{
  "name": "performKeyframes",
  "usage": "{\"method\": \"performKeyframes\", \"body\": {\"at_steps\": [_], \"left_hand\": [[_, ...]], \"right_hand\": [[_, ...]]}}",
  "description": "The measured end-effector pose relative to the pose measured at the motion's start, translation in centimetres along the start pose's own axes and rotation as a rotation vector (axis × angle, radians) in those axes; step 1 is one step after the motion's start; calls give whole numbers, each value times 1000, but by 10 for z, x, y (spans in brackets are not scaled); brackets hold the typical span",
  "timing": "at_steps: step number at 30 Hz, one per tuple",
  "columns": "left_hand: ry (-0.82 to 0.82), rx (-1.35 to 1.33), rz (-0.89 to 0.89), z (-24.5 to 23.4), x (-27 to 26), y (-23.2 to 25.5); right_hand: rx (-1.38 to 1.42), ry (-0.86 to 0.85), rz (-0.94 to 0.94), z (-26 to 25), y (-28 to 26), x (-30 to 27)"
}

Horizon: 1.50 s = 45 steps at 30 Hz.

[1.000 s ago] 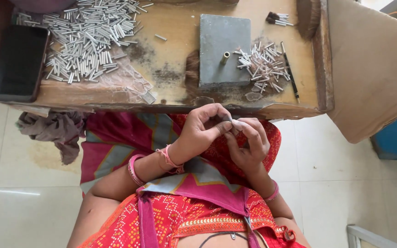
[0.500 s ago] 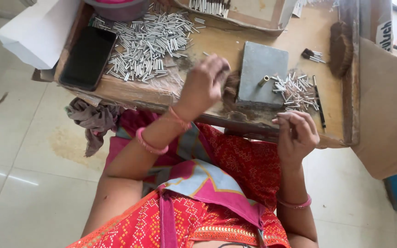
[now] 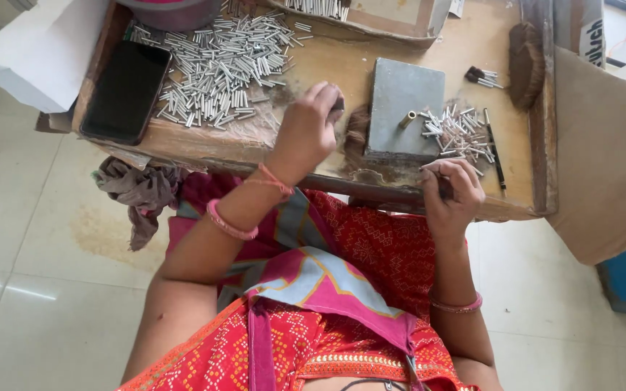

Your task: Assembling small metal components by manually inserting metal pins into hollow tubes.

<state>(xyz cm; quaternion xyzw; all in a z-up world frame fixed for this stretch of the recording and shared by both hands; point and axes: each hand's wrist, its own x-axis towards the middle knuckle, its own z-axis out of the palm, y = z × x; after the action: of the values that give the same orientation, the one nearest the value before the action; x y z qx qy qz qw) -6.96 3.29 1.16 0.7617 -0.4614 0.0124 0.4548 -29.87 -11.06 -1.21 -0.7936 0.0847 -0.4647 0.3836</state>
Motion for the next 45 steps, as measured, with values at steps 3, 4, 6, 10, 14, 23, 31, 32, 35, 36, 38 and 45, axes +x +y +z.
{"method": "performKeyframes", "body": {"at_steps": [3,4,6,10,14,23,31,32,35,36,38,45], "left_hand": [[242,-162,249,-1,-34,48],[237,-169,249,4,-42,55],[163,-327,263,13,-54,69],[119,-661,172,24,-68,83],[160,-611,272,22,-71,80],[198,-185,603,12,-72,75],[135,-236,742,5,-77,77],[171,-305,701,4,-77,78],[185,-492,552,11,-79,75],[157,-608,440,15,-81,73],[18,-1033,210,39,-86,60],[-222,-1586,-124,53,-86,56]], "right_hand": [[175,-39,119,8,-13,-5],[167,-37,123,13,-16,-8],[530,-51,265,23,-22,-12],[950,6,451,29,-13,-20],[1238,0,665,31,-3,-28],[1153,-124,730,11,-23,-22],[912,-318,565,-11,-56,-11],[879,-271,492,-10,-56,-13],[834,-186,385,-8,-52,-17],[826,-143,355,-7,-50,-19],[868,-122,362,-4,-45,-20],[1080,-91,420,6,-29,-23]]}}
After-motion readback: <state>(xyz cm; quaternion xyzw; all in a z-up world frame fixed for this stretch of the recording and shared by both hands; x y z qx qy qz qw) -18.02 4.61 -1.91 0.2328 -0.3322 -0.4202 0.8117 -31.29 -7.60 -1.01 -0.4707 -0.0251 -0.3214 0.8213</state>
